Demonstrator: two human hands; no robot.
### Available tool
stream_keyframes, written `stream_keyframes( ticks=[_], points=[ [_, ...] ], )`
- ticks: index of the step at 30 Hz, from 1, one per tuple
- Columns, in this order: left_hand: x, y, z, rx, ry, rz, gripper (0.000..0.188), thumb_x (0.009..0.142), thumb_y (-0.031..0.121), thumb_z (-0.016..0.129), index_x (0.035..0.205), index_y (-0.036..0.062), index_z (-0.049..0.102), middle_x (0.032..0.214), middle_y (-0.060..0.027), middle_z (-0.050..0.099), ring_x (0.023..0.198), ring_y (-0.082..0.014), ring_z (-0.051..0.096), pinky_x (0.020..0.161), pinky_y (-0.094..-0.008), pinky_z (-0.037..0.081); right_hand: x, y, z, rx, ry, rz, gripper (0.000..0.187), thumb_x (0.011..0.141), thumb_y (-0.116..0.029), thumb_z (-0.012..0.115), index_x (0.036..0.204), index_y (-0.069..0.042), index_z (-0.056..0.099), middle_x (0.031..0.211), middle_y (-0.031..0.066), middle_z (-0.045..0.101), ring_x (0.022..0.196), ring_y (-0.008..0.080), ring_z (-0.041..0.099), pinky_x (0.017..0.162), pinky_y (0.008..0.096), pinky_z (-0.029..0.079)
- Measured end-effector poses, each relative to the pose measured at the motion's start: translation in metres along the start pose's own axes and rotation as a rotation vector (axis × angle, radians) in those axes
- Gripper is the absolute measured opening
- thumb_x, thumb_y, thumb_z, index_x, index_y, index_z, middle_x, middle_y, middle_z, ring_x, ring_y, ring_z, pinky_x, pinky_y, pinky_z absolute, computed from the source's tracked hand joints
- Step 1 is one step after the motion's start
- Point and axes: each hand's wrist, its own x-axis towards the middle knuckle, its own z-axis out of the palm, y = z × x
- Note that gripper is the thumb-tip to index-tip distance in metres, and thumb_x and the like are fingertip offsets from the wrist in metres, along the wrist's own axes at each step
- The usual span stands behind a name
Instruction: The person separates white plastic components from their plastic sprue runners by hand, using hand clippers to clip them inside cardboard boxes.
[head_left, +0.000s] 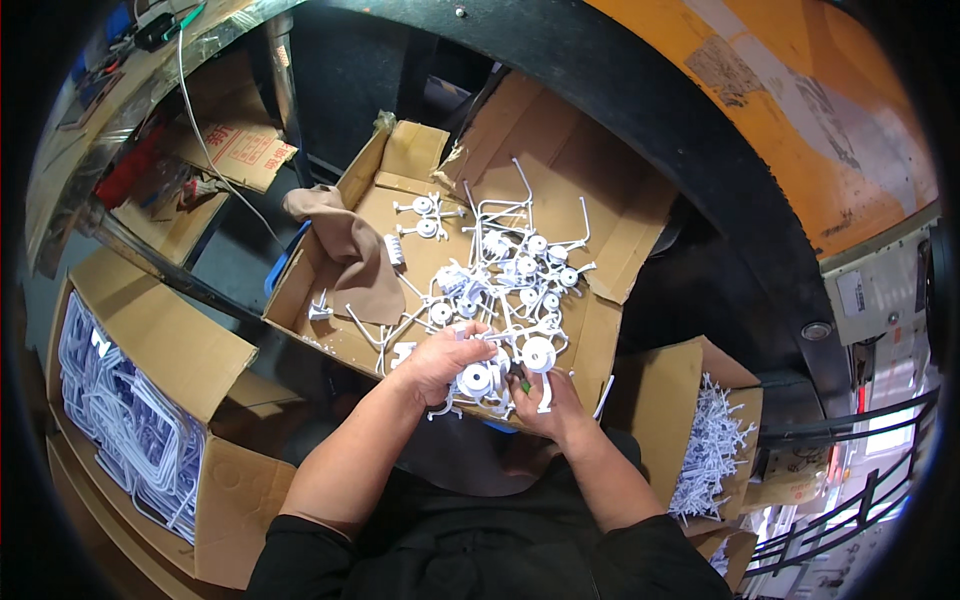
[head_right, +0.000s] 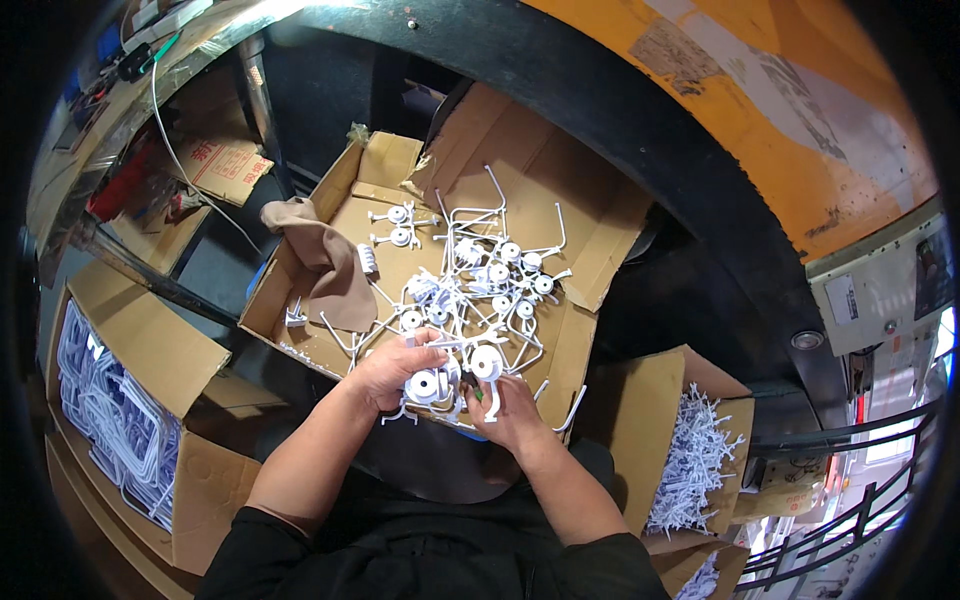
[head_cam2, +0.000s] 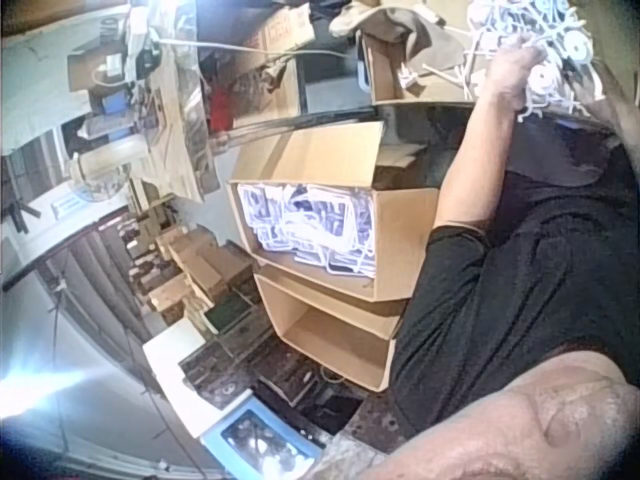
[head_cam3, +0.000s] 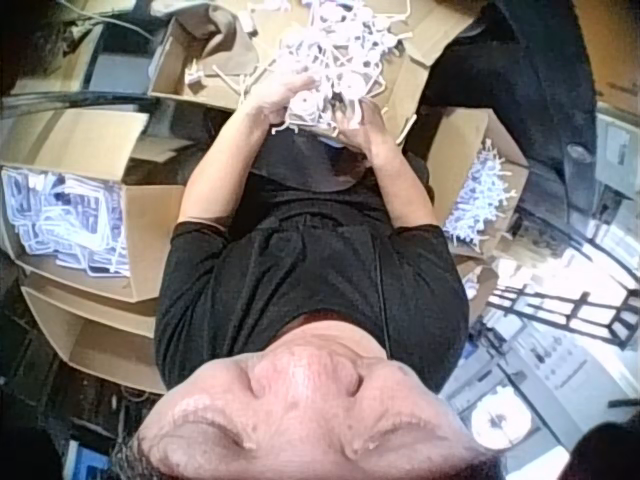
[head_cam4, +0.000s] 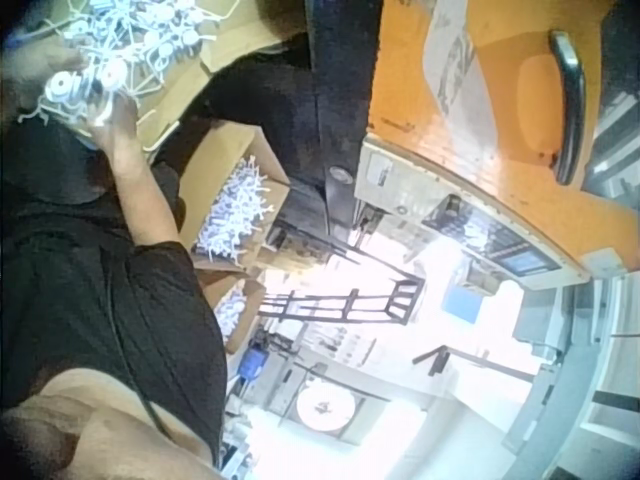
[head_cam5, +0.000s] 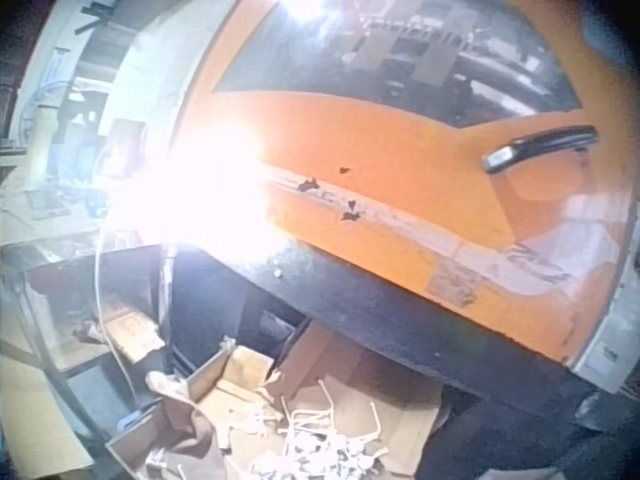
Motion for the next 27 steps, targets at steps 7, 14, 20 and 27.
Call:
stream_keyframes(
  ticks=[7,14,20,27],
  points=[
    [0.002,0.008,0.004,0.134,0.205,0.193,0.02,0.087,0.005,0.061,0.106,0.0037,0.054,0.087,-0.0074,0.065,0.073,-0.0133,0.064,0.065,-0.0264,0.054,-0.012,0.027,0.006,0.358,0.079,0.289,0.027,0.086,-0.009,0.058,0.112,-0.002,0.061,0.088,0.0184,0.066,0.084,0.0303,0.066,0.075,0.0377,0.05],
    [0.005,-0.004,0.0,0.389,0.261,0.249,0.018,0.087,0.01,0.061,0.103,0.0032,0.058,0.082,-0.0052,0.066,0.067,-0.0087,0.059,0.057,-0.0231,0.047,0.008,-0.014,-0.012,0.24,0.284,0.066,0.045,0.083,-0.015,0.065,0.125,-0.006,0.052,0.102,0.0233,0.064,0.09,0.0358,0.066,0.078,0.043,0.051],
    [0.0,0.006,0.008,0.675,0.484,0.254,0.036,0.085,0.018,0.063,0.115,-0.001,0.059,0.073,-0.0081,0.066,0.056,-0.0106,0.058,0.051,-0.0273,0.046,0.002,-0.012,-0.02,0.155,0.292,0.237,0.049,0.081,-0.015,0.066,0.126,-0.006,0.05,0.1,0.0209,0.065,0.091,0.0346,0.065,0.076,0.0425,0.052],
    [0.007,-0.013,-0.004,0.764,0.355,0.259,0.035,0.084,0.021,0.066,0.113,0.0018,0.06,0.069,-0.0082,0.065,0.058,-0.0117,0.059,0.053,-0.0286,0.048,0.02,-0.028,-0.006,0.242,0.265,-0.045,0.037,0.081,-0.01,0.066,0.116,-0.003,0.057,0.096,0.017,0.065,0.078,0.0305,0.064,0.071,0.0395,0.051]
  ],
)
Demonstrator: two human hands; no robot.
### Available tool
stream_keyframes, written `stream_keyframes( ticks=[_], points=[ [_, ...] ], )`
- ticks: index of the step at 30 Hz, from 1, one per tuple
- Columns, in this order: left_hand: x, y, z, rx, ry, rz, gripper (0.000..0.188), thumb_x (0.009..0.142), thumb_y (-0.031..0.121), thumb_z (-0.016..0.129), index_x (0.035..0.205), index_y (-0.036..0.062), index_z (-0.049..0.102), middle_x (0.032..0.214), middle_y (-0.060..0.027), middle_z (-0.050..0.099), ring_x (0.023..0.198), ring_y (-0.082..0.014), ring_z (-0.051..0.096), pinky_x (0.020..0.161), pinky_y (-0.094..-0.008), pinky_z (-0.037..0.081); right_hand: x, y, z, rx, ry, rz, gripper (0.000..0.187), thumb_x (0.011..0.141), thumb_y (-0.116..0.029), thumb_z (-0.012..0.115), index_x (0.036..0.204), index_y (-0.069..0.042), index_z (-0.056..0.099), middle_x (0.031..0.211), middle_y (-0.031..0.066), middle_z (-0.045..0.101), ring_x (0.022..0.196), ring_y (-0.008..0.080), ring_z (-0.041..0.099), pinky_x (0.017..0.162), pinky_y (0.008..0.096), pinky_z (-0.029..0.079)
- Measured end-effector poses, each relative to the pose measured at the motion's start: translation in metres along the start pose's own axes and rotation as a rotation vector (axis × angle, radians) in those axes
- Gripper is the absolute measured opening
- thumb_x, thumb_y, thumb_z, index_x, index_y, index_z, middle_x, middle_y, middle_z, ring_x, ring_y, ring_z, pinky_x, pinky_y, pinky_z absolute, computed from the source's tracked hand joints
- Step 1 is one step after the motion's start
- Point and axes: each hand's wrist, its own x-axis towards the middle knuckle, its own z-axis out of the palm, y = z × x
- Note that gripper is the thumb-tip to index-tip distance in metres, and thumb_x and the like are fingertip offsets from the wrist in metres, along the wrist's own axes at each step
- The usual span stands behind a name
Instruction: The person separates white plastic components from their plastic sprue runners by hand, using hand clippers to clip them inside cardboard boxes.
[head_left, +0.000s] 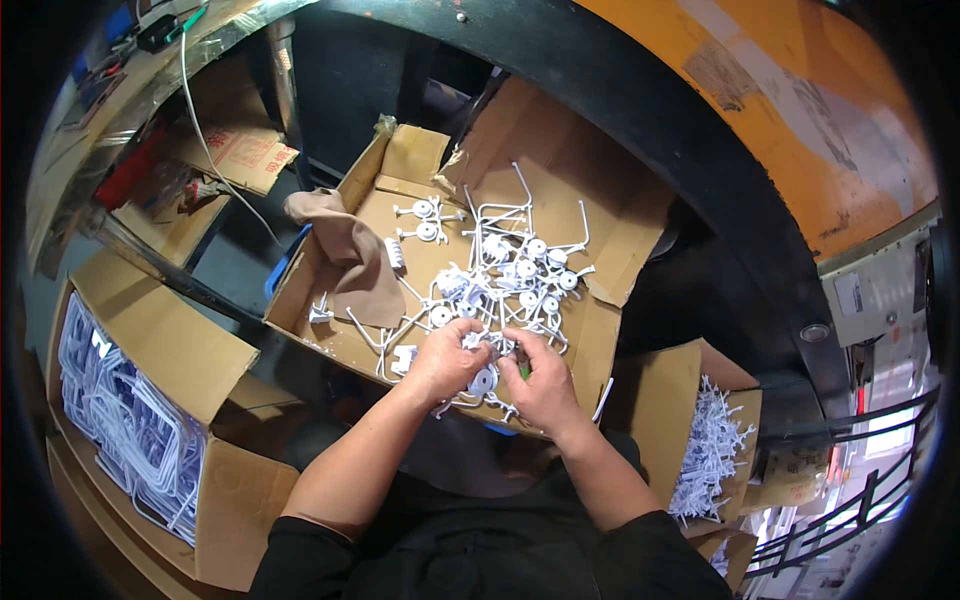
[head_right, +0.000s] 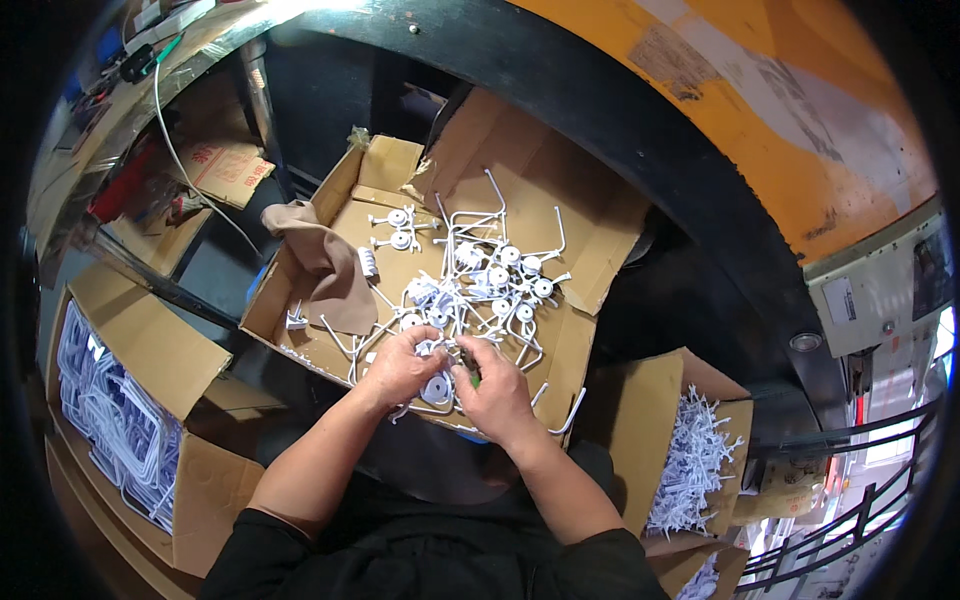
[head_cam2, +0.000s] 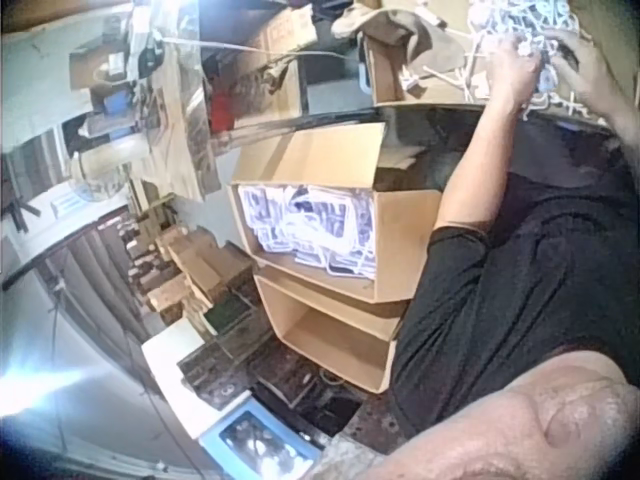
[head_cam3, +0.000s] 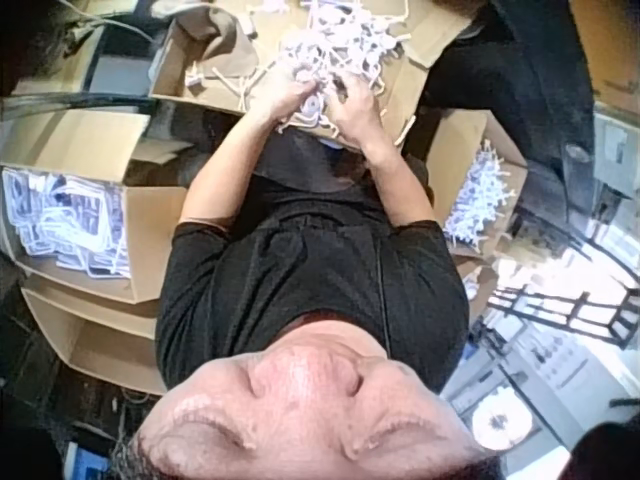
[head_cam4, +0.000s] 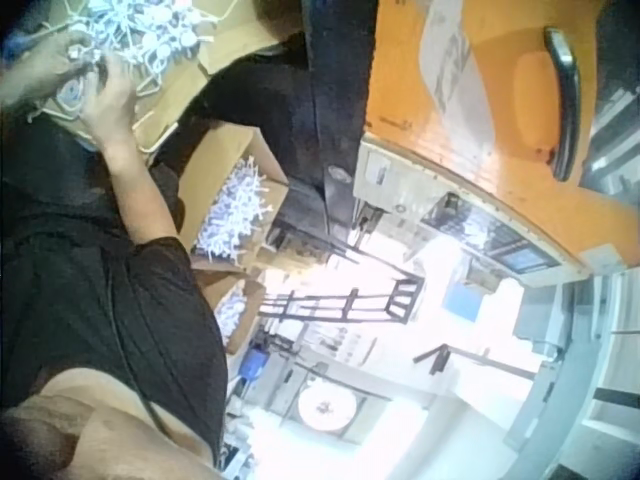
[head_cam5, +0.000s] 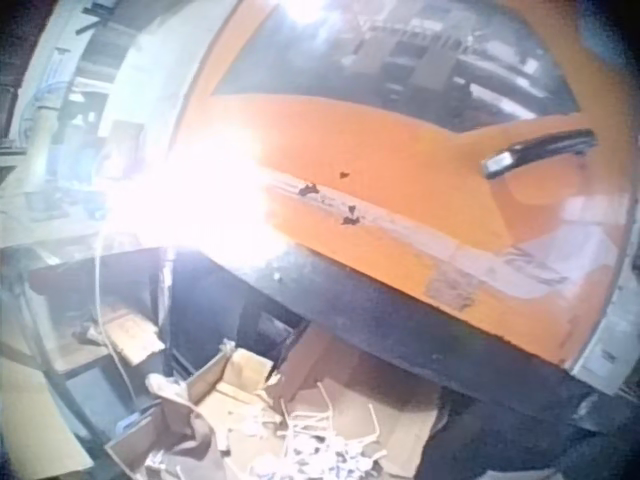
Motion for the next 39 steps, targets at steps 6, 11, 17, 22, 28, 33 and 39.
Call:
stream_keyframes(
  ticks=[6,11,17,22,28,33,39],
  points=[
    [-0.009,0.021,-0.004,0.124,-0.121,-0.014,0.028,0.089,0.011,0.062,0.114,0.0015,0.057,0.083,-0.0059,0.069,0.072,-0.0088,0.062,0.061,-0.0232,0.05,-0.002,0.017,0.003,0.183,0.114,0.179,0.018,0.087,-0.008,0.062,0.104,-0.002,0.062,0.084,0.0112,0.065,0.073,0.0171,0.062,0.067,0.0307,0.049],
    [-0.014,0.026,-0.002,-0.007,-0.214,0.075,0.032,0.088,0.01,0.064,0.118,0.0032,0.057,0.087,-0.0052,0.067,0.077,-0.0076,0.062,0.065,-0.0229,0.05,-0.002,0.045,-0.001,0.468,0.291,0.386,0.01,0.094,-0.012,0.057,0.098,-0.003,0.058,0.072,0.0038,0.056,0.063,0.0096,0.052,0.059,0.0247,0.044],
    [-0.01,0.022,-0.007,-0.178,-0.293,-0.025,0.037,0.086,0.011,0.068,0.121,0.0036,0.057,0.089,-0.0024,0.065,0.079,-0.0081,0.06,0.07,-0.0237,0.049,0.001,0.06,-0.016,1.014,0.321,0.48,0.009,0.096,-0.012,0.054,0.098,-0.003,0.052,0.07,0.0055,0.056,0.063,0.0166,0.055,0.062,0.0314,0.05],
    [-0.012,0.023,-0.007,-0.452,-0.369,-0.02,0.042,0.085,0.005,0.066,0.125,0.0023,0.056,0.093,-0.0016,0.065,0.081,-0.0078,0.059,0.073,-0.024,0.05,-0.001,0.049,-0.035,1.36,0.017,0.484,0.009,0.093,-0.011,0.056,0.097,-0.003,0.054,0.075,0.0073,0.058,0.072,0.0208,0.058,0.069,0.0346,0.051],
    [-0.012,0.022,-0.01,-0.628,-0.607,-0.033,0.05,0.087,0.007,0.067,0.132,-0.0008,0.048,0.107,-0.0068,0.064,0.093,-0.0127,0.062,0.086,-0.027,0.05,-0.004,0.042,-0.028,1.32,-0.308,0.495,0.013,0.093,-0.014,0.058,0.1,-0.003,0.057,0.081,0.0053,0.059,0.073,0.0153,0.058,0.07,0.0324,0.051],
    [-0.013,0.023,-0.01,-0.538,-0.589,-0.051,0.045,0.086,0.003,0.065,0.128,-0.0007,0.052,0.109,-0.006,0.064,0.097,-0.0123,0.061,0.088,-0.0267,0.049,-0.004,0.045,-0.018,1.369,-0.242,0.577,0.015,0.093,-0.016,0.061,0.099,-0.003,0.057,0.077,0.0036,0.058,0.072,0.0141,0.058,0.071,0.0283,0.051],
    [-0.011,0.018,-0.01,-0.533,-0.568,-0.042,0.043,0.086,0.004,0.065,0.128,-0.0004,0.053,0.107,-0.0059,0.064,0.097,-0.0122,0.06,0.088,-0.0266,0.049,-0.004,0.041,-0.011,1.393,-0.175,0.615,0.014,0.092,-0.016,0.06,0.098,-0.004,0.057,0.077,0.0032,0.059,0.072,0.012,0.058,0.068,0.0247,0.049]
  ],
)
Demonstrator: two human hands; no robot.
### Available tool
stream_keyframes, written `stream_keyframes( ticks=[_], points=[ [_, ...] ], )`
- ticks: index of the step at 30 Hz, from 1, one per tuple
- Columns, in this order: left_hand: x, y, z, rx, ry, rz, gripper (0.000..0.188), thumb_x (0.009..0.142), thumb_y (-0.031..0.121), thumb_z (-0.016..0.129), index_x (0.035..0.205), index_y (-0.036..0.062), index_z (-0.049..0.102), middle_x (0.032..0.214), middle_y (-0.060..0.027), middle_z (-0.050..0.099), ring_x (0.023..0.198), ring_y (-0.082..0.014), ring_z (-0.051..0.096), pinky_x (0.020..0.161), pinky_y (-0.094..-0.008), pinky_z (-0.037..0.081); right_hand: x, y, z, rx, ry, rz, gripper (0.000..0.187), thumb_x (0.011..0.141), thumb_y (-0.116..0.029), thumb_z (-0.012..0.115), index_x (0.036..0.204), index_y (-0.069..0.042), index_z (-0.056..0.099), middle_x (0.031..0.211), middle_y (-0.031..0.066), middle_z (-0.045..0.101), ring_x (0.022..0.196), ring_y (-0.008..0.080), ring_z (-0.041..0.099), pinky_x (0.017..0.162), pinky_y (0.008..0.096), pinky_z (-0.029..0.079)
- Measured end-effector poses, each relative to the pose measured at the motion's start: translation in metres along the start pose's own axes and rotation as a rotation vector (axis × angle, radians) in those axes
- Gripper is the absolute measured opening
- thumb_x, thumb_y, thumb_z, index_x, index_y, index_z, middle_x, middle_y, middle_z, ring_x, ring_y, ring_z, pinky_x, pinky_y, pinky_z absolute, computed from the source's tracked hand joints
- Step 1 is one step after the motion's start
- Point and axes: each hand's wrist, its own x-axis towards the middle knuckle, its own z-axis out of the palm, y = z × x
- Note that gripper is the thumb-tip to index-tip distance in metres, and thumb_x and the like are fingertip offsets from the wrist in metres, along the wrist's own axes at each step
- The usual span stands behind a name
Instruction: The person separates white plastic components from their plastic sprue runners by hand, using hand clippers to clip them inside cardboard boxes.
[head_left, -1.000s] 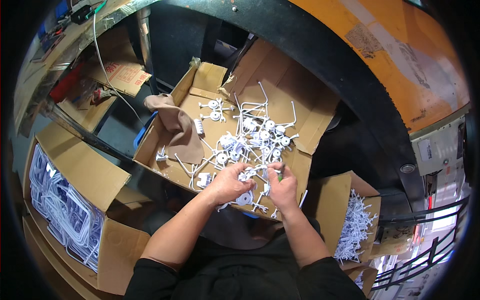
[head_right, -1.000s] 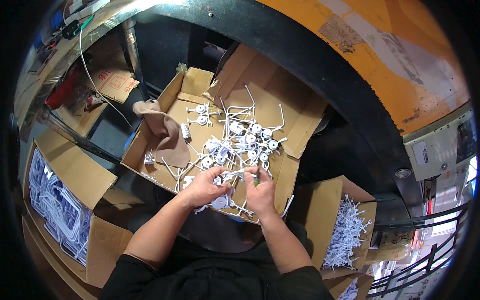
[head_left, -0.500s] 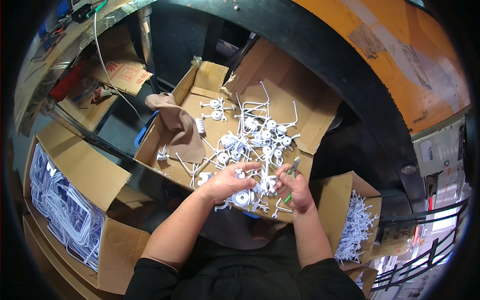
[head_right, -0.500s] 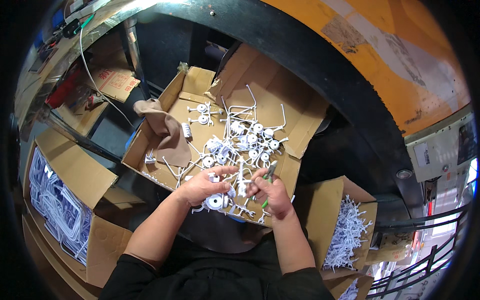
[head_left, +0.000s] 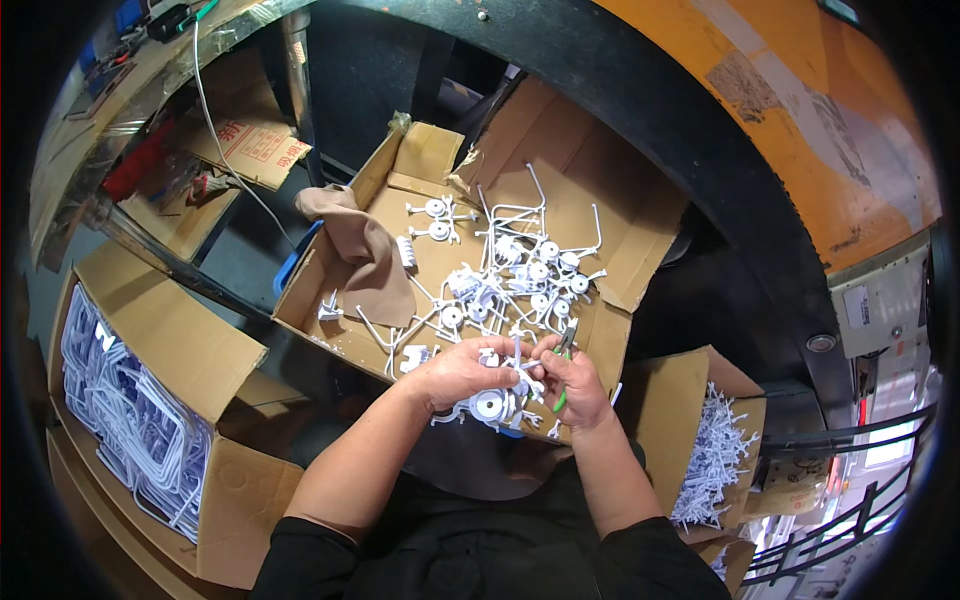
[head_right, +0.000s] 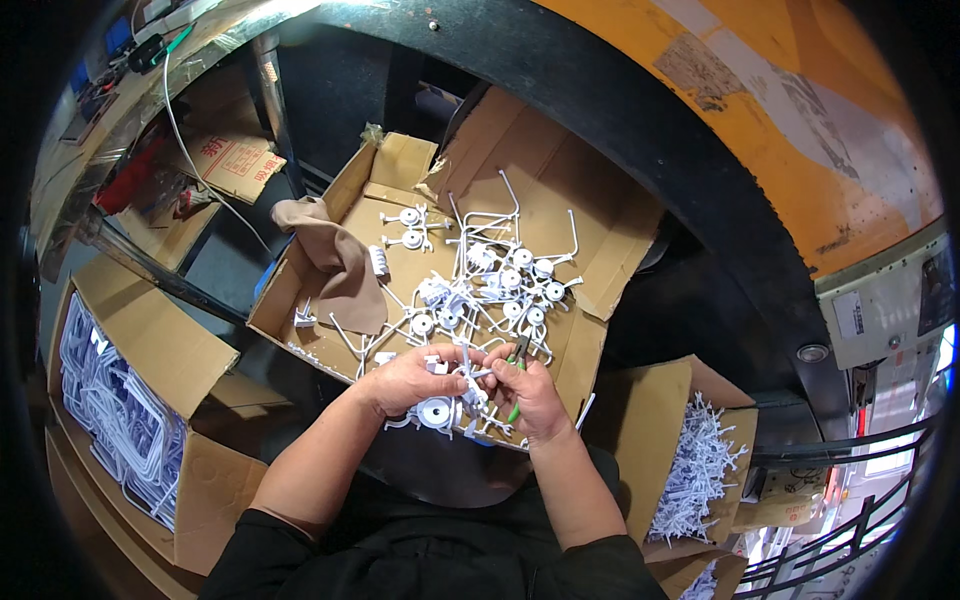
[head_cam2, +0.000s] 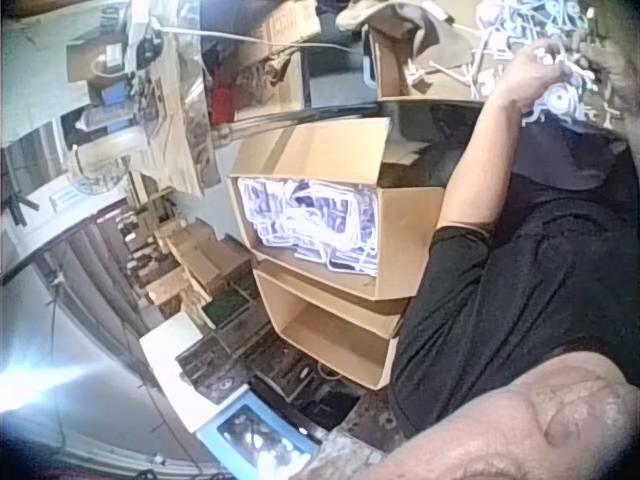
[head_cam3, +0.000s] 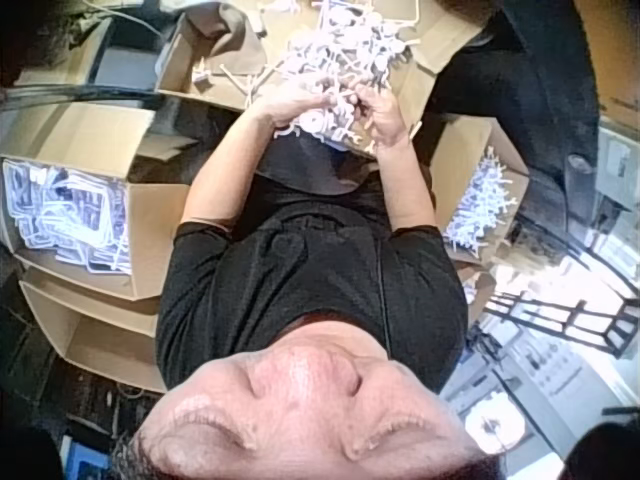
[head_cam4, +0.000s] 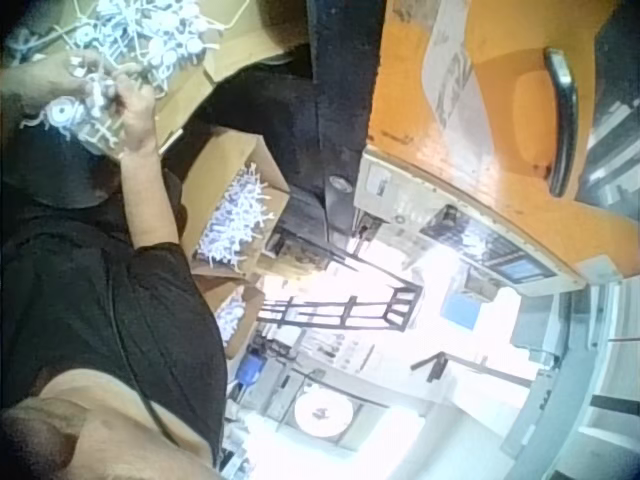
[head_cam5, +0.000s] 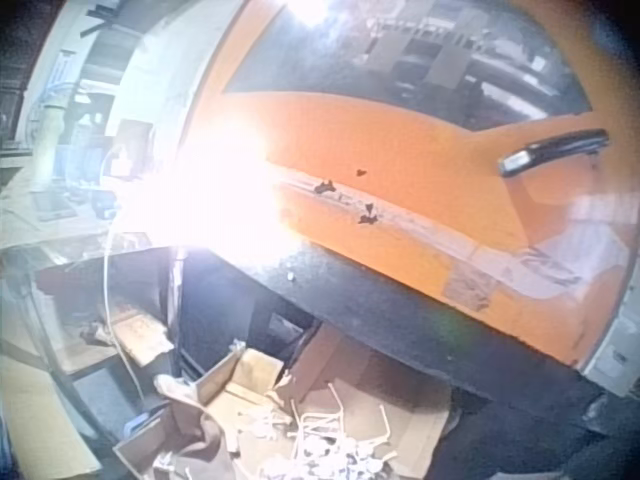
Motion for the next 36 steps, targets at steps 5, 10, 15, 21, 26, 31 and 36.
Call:
stream_keyframes(
  ticks=[5,10,15,21,26,31,36],
  points=[
    [-0.001,-0.001,0.0,0.006,0.053,-0.033,0.042,0.085,0.004,0.066,0.125,0.0007,0.055,0.104,-0.0058,0.064,0.094,-0.0123,0.061,0.086,-0.0265,0.05,0.002,0.003,0.0,0.012,0.02,0.005,0.013,0.092,-0.014,0.06,0.1,-0.004,0.057,0.079,0.0033,0.06,0.073,0.0111,0.059,0.069,0.0247,0.05],
    [0.0,-0.001,0.0,0.008,0.081,-0.043,0.039,0.085,0.002,0.066,0.124,0.0013,0.057,0.101,-0.0048,0.064,0.091,-0.0117,0.061,0.083,-0.0259,0.051,0.004,0.004,0.001,0.011,0.041,-0.013,0.013,0.093,-0.011,0.059,0.101,-0.002,0.056,0.081,0.0043,0.061,0.074,0.0112,0.06,0.07,0.0245,0.052],
    [0.0,0.002,0.003,0.012,0.122,-0.08,0.037,0.085,0.002,0.066,0.121,0.0023,0.059,0.1,-0.0042,0.062,0.09,-0.0111,0.061,0.082,-0.0249,0.051,0.004,0.004,0.0,-0.02,0.038,-0.021,0.015,0.09,-0.015,0.064,0.099,-0.005,0.057,0.081,0.0021,0.061,0.073,0.0096,0.059,0.069,0.0237,0.05],
    [0.001,-0.004,-0.001,0.04,0.127,-0.054,0.033,0.085,0.005,0.068,0.117,0.0026,0.059,0.101,-0.0045,0.06,0.09,-0.0114,0.061,0.081,-0.0247,0.051,0.005,0.007,-0.002,0.028,0.017,-0.023,0.013,0.092,-0.011,0.06,0.101,-0.002,0.056,0.082,0.0053,0.061,0.074,0.0117,0.06,0.071,0.0246,0.052],
    [0.001,-0.002,0.002,-0.008,0.125,-0.062,0.034,0.085,0.007,0.069,0.116,0.0027,0.057,0.096,-0.0042,0.063,0.087,-0.0104,0.061,0.076,-0.0242,0.051,0.005,0.008,-0.004,0.012,0.039,-0.028,0.013,0.092,-0.011,0.061,0.1,-0.002,0.056,0.081,0.005,0.061,0.074,0.0118,0.06,0.071,0.0245,0.051],
    [0.003,-0.008,-0.003,0.039,0.129,-0.045,0.034,0.084,0.009,0.07,0.114,0.0035,0.056,0.091,-0.0041,0.064,0.082,-0.009,0.061,0.07,-0.0236,0.05,0.006,0.009,-0.007,0.007,0.027,-0.003,0.012,0.091,-0.011,0.06,0.099,-0.003,0.057,0.081,0.0048,0.061,0.074,0.0116,0.059,0.07,0.0242,0.05],
    [0.003,-0.007,-0.002,0.054,0.149,-0.079,0.032,0.085,0.005,0.067,0.115,0.0012,0.059,0.098,-0.0045,0.063,0.09,-0.0115,0.062,0.082,-0.0258,0.051,0.008,0.01,-0.003,-0.027,0.073,-0.009,0.015,0.089,-0.016,0.064,0.096,-0.005,0.058,0.077,0.0023,0.061,0.068,0.0085,0.058,0.061,0.0214,0.048]
  ],
)
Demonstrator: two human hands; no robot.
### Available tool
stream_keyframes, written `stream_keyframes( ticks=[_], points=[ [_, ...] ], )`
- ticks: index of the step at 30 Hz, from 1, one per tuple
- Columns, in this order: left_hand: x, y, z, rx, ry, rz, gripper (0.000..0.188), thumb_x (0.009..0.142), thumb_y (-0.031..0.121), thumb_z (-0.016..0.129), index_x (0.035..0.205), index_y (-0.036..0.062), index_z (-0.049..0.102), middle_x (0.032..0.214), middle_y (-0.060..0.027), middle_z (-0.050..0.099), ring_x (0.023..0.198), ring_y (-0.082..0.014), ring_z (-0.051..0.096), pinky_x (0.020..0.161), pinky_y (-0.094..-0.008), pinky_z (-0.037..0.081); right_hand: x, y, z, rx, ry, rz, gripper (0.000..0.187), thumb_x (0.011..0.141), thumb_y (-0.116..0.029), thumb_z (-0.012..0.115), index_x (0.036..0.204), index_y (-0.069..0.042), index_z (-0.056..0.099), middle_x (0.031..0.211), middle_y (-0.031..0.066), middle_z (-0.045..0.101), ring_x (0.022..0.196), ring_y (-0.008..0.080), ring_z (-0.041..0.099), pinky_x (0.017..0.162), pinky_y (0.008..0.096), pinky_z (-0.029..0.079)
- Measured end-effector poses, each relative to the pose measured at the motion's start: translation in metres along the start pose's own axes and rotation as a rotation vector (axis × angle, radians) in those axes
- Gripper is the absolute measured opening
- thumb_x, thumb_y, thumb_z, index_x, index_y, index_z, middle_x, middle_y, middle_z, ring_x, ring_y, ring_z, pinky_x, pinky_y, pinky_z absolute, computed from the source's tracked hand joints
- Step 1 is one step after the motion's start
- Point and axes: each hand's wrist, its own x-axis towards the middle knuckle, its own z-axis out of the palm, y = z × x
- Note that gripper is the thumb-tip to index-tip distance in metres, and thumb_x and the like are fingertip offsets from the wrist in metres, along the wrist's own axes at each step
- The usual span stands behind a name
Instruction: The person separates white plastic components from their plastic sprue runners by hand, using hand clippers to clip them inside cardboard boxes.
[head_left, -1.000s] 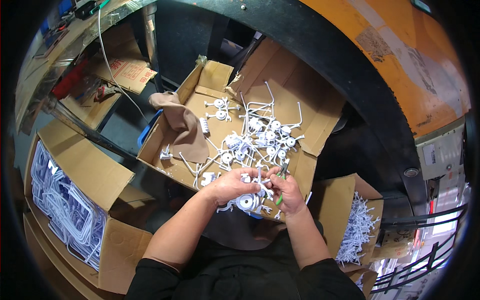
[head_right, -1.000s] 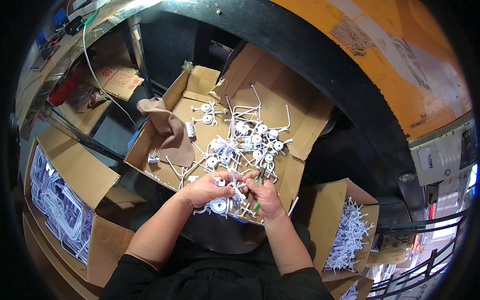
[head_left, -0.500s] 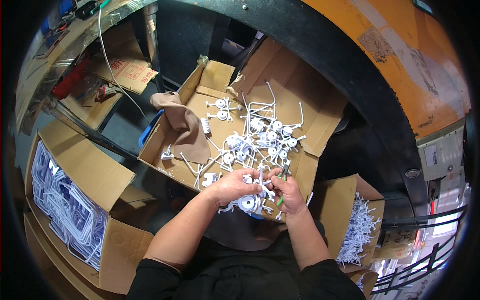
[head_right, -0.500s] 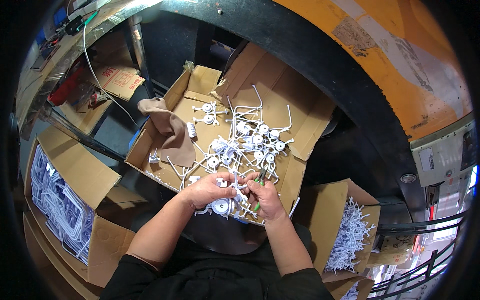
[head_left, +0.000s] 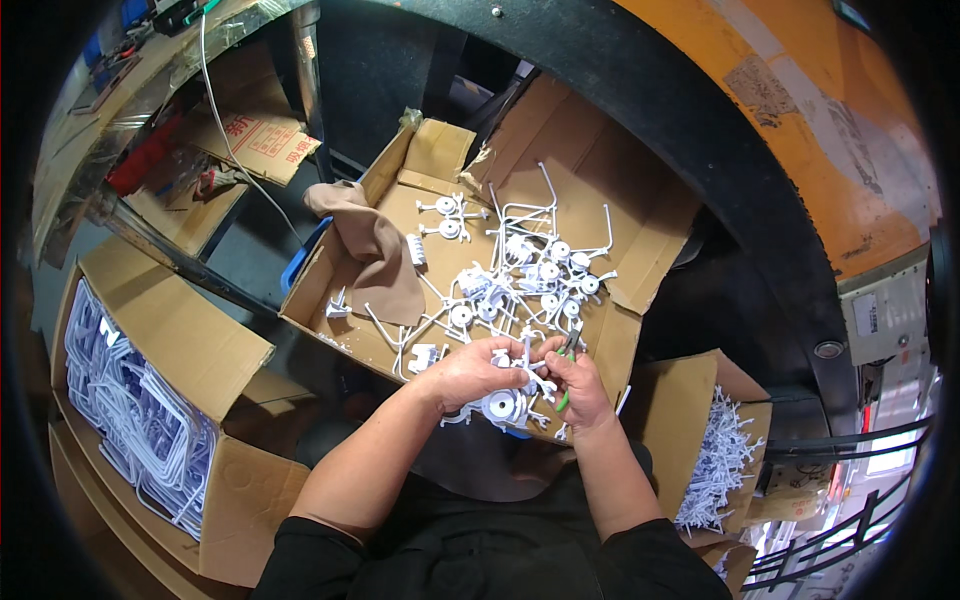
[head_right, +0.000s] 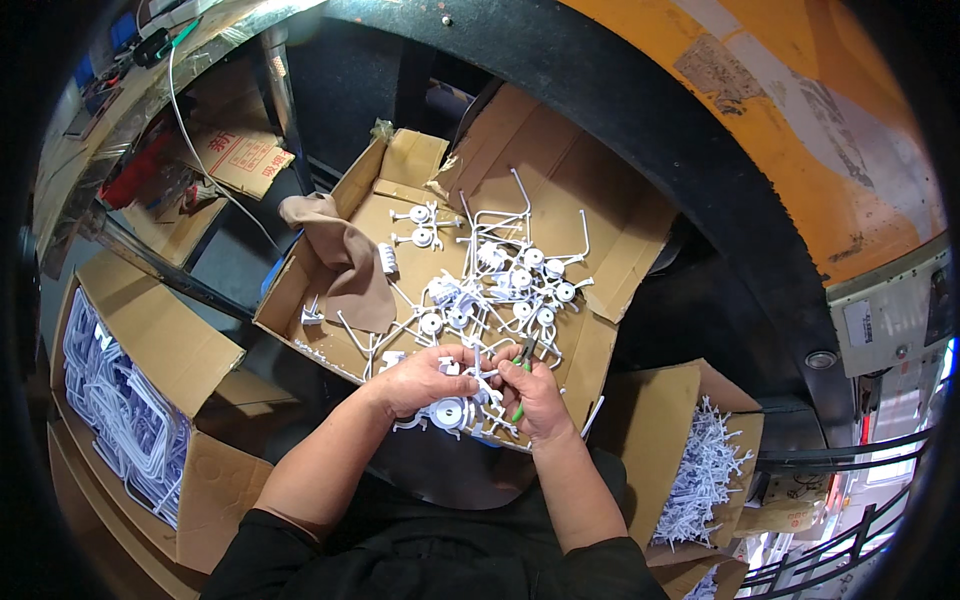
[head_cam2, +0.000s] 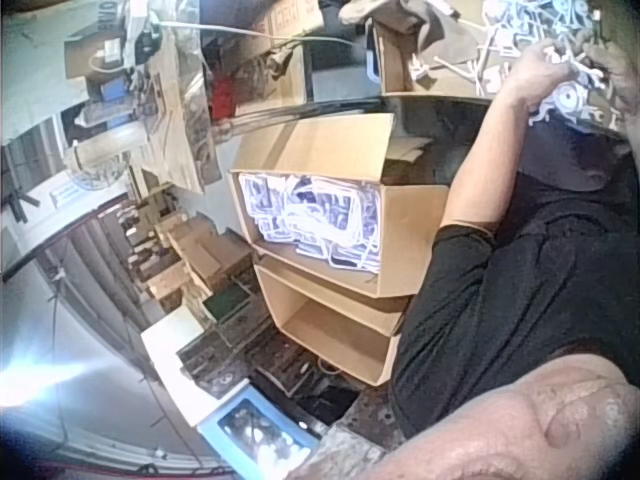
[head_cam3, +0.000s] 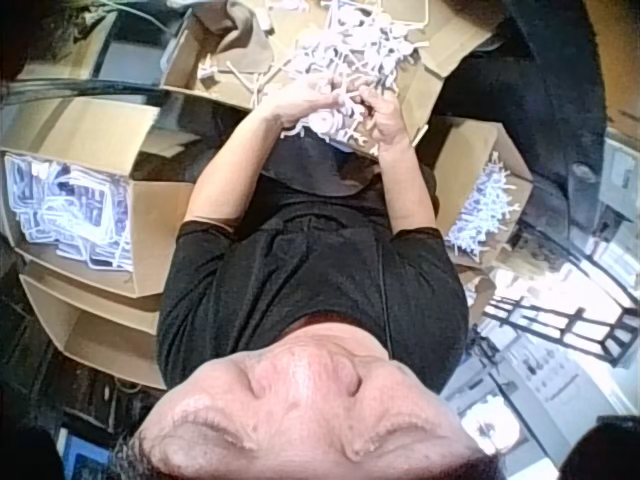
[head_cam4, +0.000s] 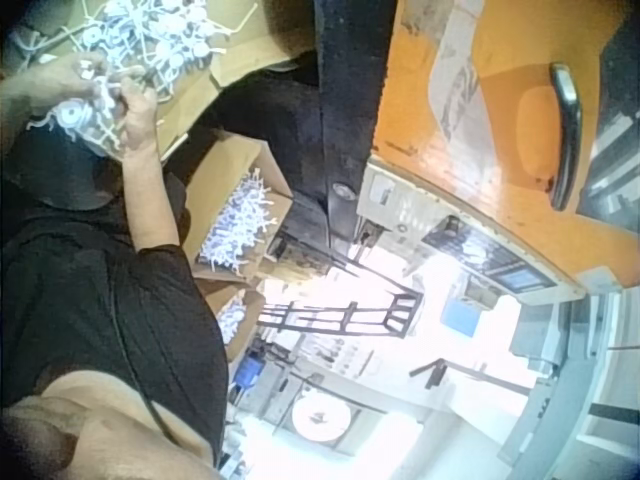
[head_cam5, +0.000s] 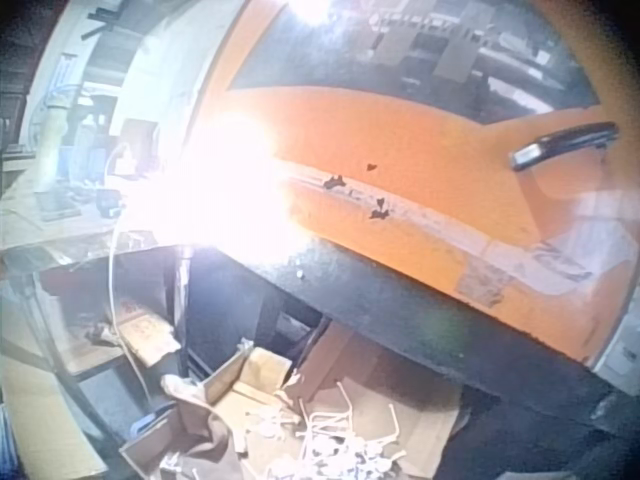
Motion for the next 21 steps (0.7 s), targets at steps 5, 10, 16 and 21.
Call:
stream_keyframes(
  ticks=[5,10,16,21],
  points=[
    [0.001,-0.001,0.0,0.008,0.006,-0.002,0.032,0.085,0.005,0.068,0.115,0.0006,0.059,0.098,-0.005,0.064,0.088,-0.0112,0.062,0.08,-0.0252,0.051,0.003,0.003,-0.01,0.028,-0.041,0.016,0.011,0.09,-0.011,0.061,0.098,-0.003,0.058,0.086,0.0054,0.063,0.074,0.0114,0.059,0.07,0.0238,0.05],
    [0.001,-0.002,0.0,0.03,0.024,-0.017,0.033,0.084,0.006,0.068,0.115,0.0006,0.059,0.098,-0.005,0.064,0.087,-0.0106,0.062,0.078,-0.0241,0.052,0.004,0.006,-0.011,0.036,-0.046,0.002,0.011,0.09,-0.01,0.062,0.097,-0.003,0.058,0.089,0.006,0.064,0.075,0.0111,0.059,0.071,0.0238,0.05],
    [0.003,-0.002,0.001,0.109,0.034,-0.012,0.032,0.085,0.006,0.068,0.115,0.0006,0.059,0.099,-0.0046,0.064,0.087,-0.0099,0.061,0.079,-0.0239,0.051,0.004,0.009,-0.015,0.032,-0.021,0.002,0.011,0.09,-0.01,0.062,0.097,-0.003,0.058,0.09,0.0072,0.064,0.075,0.0119,0.059,0.072,0.0249,0.05],
    [0.002,-0.002,0.001,0.138,0.049,-0.011,0.032,0.085,0.007,0.068,0.115,0.0006,0.059,0.099,-0.0046,0.064,0.087,-0.0097,0.061,0.079,-0.0239,0.051,0.004,0.009,-0.012,0.026,-0.003,0.004,0.01,0.089,-0.01,0.061,0.097,-0.004,0.059,0.09,0.0071,0.065,0.075,0.0117,0.06,0.07,0.0247,0.051]
  ],
)
